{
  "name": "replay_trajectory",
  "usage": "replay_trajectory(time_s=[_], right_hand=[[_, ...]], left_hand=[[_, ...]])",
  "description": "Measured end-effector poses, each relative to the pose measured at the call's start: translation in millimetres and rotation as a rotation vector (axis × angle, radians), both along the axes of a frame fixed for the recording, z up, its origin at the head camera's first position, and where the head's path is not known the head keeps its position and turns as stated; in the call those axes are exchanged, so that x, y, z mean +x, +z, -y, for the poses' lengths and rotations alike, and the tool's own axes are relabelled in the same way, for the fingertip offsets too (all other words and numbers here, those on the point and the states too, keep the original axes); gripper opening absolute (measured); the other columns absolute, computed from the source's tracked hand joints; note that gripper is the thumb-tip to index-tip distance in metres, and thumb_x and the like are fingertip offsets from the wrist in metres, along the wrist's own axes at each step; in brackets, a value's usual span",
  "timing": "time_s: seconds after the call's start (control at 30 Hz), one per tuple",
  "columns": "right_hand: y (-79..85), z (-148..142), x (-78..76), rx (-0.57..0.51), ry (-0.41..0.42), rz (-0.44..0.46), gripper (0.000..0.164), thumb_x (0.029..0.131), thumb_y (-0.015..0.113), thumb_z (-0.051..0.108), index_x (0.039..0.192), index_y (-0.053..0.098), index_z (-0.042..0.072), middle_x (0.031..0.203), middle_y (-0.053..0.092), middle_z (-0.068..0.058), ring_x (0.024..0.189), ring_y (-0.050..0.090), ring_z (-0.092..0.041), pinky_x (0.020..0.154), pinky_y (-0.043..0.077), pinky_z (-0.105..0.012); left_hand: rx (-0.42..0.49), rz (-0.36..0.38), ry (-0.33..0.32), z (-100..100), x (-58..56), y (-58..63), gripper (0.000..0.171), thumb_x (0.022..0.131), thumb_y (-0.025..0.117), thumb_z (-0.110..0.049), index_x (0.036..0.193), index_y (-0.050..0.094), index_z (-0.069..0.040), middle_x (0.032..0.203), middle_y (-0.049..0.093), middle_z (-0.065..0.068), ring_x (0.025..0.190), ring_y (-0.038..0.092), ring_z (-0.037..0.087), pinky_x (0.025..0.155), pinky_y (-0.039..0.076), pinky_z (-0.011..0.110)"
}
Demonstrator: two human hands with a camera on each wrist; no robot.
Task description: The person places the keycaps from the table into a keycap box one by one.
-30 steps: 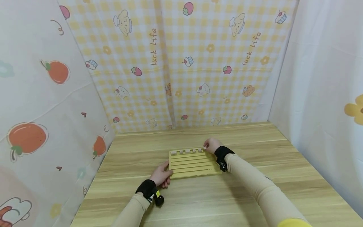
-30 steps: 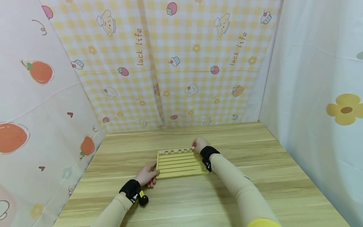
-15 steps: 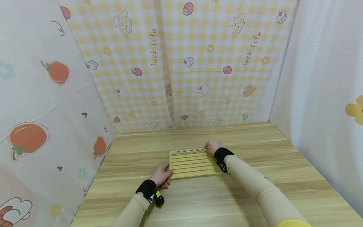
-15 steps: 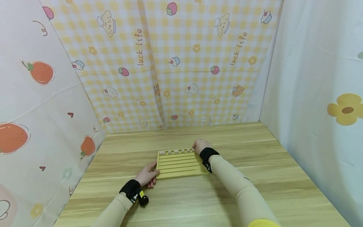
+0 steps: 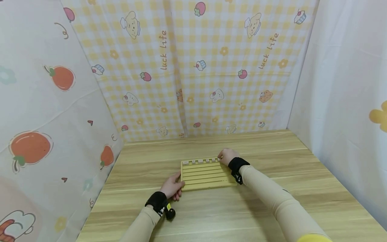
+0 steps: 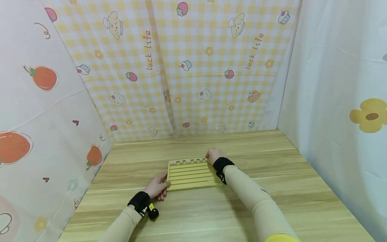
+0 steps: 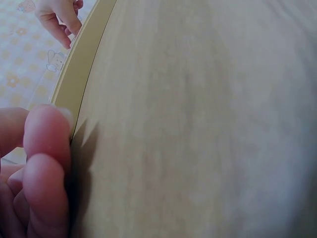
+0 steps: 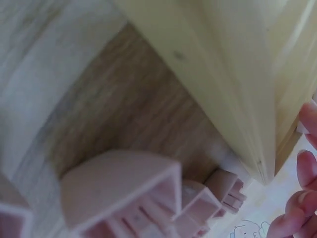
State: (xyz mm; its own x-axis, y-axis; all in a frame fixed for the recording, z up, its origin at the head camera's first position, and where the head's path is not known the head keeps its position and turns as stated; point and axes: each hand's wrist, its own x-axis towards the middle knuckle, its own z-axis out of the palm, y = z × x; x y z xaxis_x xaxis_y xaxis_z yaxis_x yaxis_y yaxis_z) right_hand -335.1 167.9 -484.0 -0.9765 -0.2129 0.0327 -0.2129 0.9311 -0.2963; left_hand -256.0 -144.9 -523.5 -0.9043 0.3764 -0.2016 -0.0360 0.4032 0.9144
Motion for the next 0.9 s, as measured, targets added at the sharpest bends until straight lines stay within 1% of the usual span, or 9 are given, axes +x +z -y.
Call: replay_trajectory(time_s=[0.23, 0.33, 0.4, 0.47, 0.53, 0.6, 0.67, 0.73, 0.9], right_hand=[[18.4, -26.7, 4.0, -0.062, -0.019, 0.112, 0.019, 0.091, 0.062, 0.01, 0.105, 0.074, 0.005, 0.109, 0.069, -0.012, 0.099, 0.063, -0.032, 0.083, 0.052, -0.045], [22.6, -45.7, 7.4, -0.073, 0.001, 0.119, 0.019, 0.09, 0.06, 0.005, 0.101, 0.075, 0.002, 0.105, 0.07, -0.014, 0.093, 0.065, -0.031, 0.082, 0.053, -0.045], [25.7, -59.0, 14.1, -0.104, 0.009, 0.148, 0.018, 0.088, 0.059, 0.002, 0.096, 0.075, -0.001, 0.096, 0.07, -0.013, 0.082, 0.065, -0.026, 0.076, 0.054, -0.041], [28.5, -71.2, 21.7, -0.117, 0.008, 0.172, 0.015, 0.086, 0.059, 0.0, 0.084, 0.074, -0.002, 0.077, 0.067, -0.008, 0.063, 0.058, -0.018, 0.063, 0.053, -0.034], [31.3, -81.8, 29.3, -0.124, -0.018, 0.205, 0.016, 0.083, 0.059, -0.003, 0.069, 0.067, -0.002, 0.058, 0.053, -0.001, 0.05, 0.044, -0.013, 0.05, 0.043, -0.028], [31.9, -91.3, 34.5, -0.108, -0.058, 0.226, 0.022, 0.08, 0.059, -0.002, 0.059, 0.058, 0.001, 0.05, 0.039, 0.004, 0.045, 0.033, -0.011, 0.045, 0.033, -0.026], [31.4, -99.8, 37.8, -0.092, -0.085, 0.227, 0.022, 0.078, 0.06, -0.002, 0.057, 0.057, 0.005, 0.051, 0.039, 0.005, 0.045, 0.034, -0.012, 0.044, 0.032, -0.025], [31.0, -107.3, 40.0, -0.07, -0.093, 0.223, 0.019, 0.078, 0.063, 0.0, 0.061, 0.061, 0.007, 0.057, 0.048, 0.004, 0.051, 0.042, -0.014, 0.047, 0.038, -0.026], [26.3, -125.4, 40.6, 0.001, -0.038, 0.251, 0.003, 0.075, 0.072, 0.005, 0.076, 0.072, 0.007, 0.079, 0.066, -0.002, 0.071, 0.058, -0.02, 0.063, 0.051, -0.035]], left_hand=[[-0.003, 0.003, -0.004, -1.4, -1.3, 0.9, 0.07, 0.099, 0.054, -0.018, 0.155, 0.014, -0.001, 0.052, 0.055, 0.004, 0.037, 0.051, 0.011, 0.036, 0.045, 0.027], [-0.006, -0.001, 0.001, -0.7, -0.8, 1.2, 0.07, 0.099, 0.054, -0.018, 0.154, 0.014, 0.0, 0.053, 0.055, 0.004, 0.037, 0.051, 0.012, 0.035, 0.045, 0.027], [-0.004, 0.002, -0.001, -1.0, 0.6, 1.1, 0.07, 0.099, 0.054, -0.017, 0.154, 0.014, 0.0, 0.053, 0.055, 0.004, 0.037, 0.051, 0.011, 0.035, 0.045, 0.027], [0.003, 0.001, -0.005, -0.9, 1.7, 0.9, 0.07, 0.099, 0.054, -0.017, 0.154, 0.014, 0.001, 0.052, 0.055, 0.004, 0.037, 0.051, 0.011, 0.035, 0.045, 0.027], [0.009, 0.008, -0.009, 0.1, 2.0, 0.4, 0.07, 0.099, 0.053, -0.017, 0.154, 0.014, 0.001, 0.052, 0.055, 0.004, 0.037, 0.051, 0.011, 0.035, 0.045, 0.027], [0.01, 0.013, -0.008, 1.4, 1.6, -0.4, 0.07, 0.099, 0.053, -0.017, 0.154, 0.013, 0.001, 0.052, 0.054, 0.004, 0.037, 0.051, 0.011, 0.036, 0.045, 0.026], [0.011, 0.014, -0.003, 2.6, 1.1, -0.7, 0.07, 0.099, 0.054, -0.018, 0.154, 0.014, 0.0, 0.052, 0.054, 0.004, 0.037, 0.051, 0.011, 0.036, 0.044, 0.026], [0.012, 0.012, 0.0, 3.0, 0.9, -0.6, 0.071, 0.099, 0.054, -0.018, 0.154, 0.014, 0.001, 0.052, 0.054, 0.003, 0.037, 0.051, 0.011, 0.036, 0.044, 0.026], [0.016, 0.017, -0.002, 2.0, 1.0, 0.5, 0.071, 0.099, 0.054, -0.018, 0.154, 0.014, 0.001, 0.052, 0.054, 0.003, 0.037, 0.051, 0.011, 0.036, 0.044, 0.026]])
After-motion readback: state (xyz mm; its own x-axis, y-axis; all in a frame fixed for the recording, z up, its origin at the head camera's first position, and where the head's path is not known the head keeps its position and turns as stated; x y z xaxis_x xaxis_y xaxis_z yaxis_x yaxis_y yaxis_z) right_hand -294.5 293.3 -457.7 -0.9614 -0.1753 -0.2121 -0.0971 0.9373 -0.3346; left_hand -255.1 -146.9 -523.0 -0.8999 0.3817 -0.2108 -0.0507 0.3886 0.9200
